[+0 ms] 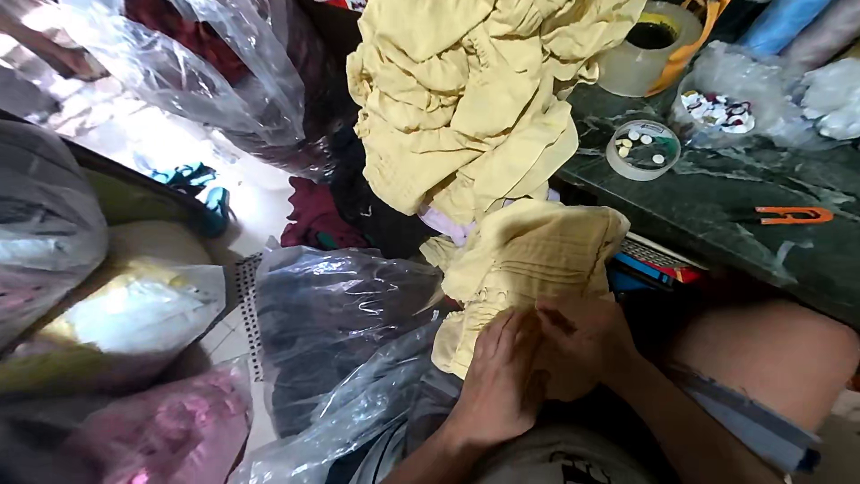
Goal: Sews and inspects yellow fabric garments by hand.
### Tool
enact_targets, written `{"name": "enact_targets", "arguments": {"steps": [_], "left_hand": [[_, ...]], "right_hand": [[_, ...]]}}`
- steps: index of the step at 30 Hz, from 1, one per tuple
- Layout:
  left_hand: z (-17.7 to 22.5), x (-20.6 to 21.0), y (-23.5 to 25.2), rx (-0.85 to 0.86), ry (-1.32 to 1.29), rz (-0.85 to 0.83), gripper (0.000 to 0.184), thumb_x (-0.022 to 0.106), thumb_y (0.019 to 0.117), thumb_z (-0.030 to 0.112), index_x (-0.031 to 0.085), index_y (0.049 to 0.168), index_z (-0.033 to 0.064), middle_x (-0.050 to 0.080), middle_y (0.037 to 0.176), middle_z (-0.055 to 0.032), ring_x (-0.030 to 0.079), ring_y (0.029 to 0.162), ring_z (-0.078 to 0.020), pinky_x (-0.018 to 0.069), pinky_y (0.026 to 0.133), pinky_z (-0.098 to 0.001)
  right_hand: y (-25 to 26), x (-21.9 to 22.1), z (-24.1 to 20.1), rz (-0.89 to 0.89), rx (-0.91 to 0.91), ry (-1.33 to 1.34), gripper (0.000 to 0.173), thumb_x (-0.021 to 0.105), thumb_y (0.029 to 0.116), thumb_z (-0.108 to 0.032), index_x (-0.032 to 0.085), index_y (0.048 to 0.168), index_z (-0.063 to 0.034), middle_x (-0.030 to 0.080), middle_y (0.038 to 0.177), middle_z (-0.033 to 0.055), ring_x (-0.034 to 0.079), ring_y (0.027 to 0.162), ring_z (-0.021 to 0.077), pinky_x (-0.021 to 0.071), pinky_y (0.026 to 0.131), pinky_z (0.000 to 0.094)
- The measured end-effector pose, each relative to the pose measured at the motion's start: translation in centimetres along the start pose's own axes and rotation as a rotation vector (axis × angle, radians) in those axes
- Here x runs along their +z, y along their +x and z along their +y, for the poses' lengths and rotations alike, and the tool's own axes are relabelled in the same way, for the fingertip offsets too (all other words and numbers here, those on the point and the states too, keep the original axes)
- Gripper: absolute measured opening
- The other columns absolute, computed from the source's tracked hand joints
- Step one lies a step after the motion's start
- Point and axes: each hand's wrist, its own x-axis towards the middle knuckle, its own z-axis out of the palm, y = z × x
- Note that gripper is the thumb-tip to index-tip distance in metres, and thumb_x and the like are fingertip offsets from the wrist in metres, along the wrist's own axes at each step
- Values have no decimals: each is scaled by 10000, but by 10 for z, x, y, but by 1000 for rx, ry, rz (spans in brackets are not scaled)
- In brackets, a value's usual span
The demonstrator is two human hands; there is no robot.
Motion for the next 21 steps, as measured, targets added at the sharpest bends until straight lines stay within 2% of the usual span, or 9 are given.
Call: {"name": "enact_targets", "arguments": {"steps": [3,6,8,10,12,14,17,19,21], "left_hand": [[-2,1,-1,33,86,-21,472,562,959,377,651,1351,128,519,1527,-107,438,1445,-275,311,1161,-547],[-4,-2,0,45,87,-22,438,574,955,374,661,1334,174,539,1513,-75,449,1435,-246,295,1148,-554],[-7,-6,2,34,15,-26,410,601,941,333,674,1314,181,560,1489,-69,471,1413,-245,327,1138,-526],[-13,-9,6,23,-112,-5,379,598,950,259,673,1293,115,601,1429,-85,509,1376,-250,387,1142,-481],[-19,-13,12,36,-210,64,323,530,999,169,670,1245,15,646,1337,-138,573,1305,-250,441,1130,-420],[-24,-16,22,44,-182,122,334,437,1041,135,686,1210,-10,675,1283,-144,628,1231,-230,477,1091,-375],[-30,-17,39,38,-44,125,367,411,1022,111,729,1195,56,699,1186,-93,646,1085,-229,511,971,-372],[-31,-17,50,21,3,112,381,425,1005,103,738,1221,109,689,1118,-80,634,1000,-238,520,880,-385],[-33,-15,59,20,-6,101,370,445,1007,114,735,1235,126,683,1093,-87,641,985,-240,527,863,-399]], "right_hand": [[-5,0,3,-7,-48,-73,238,579,984,-185,775,977,-49,753,803,67,714,678,169,575,594,320],[-8,-5,3,-9,-47,-81,263,576,977,-234,779,926,-75,732,760,56,698,665,171,557,586,322],[-11,-10,3,-13,20,-43,270,582,971,-249,779,919,-72,736,770,55,699,679,156,566,609,315],[-14,-13,3,5,98,-52,271,581,978,-239,775,938,-54,748,796,67,712,700,156,582,625,323],[-14,-14,5,44,150,-85,279,565,999,-218,779,999,-39,758,831,87,723,720,178,585,632,347],[-14,-13,6,60,188,-122,291,546,1009,-195,779,1072,-32,772,888,103,739,750,206,598,651,377],[-8,-11,1,46,240,-167,339,517,1015,-192,755,1178,-12,772,909,122,736,729,244,598,639,418],[-5,-10,-2,26,269,-162,375,520,1014,-219,728,1237,0,752,833,118,699,644,245,575,586,423],[-1,-10,-4,0,308,-108,413,566,993,-253,701,1273,18,691,718,98,593,537,206,519,526,384]]}}
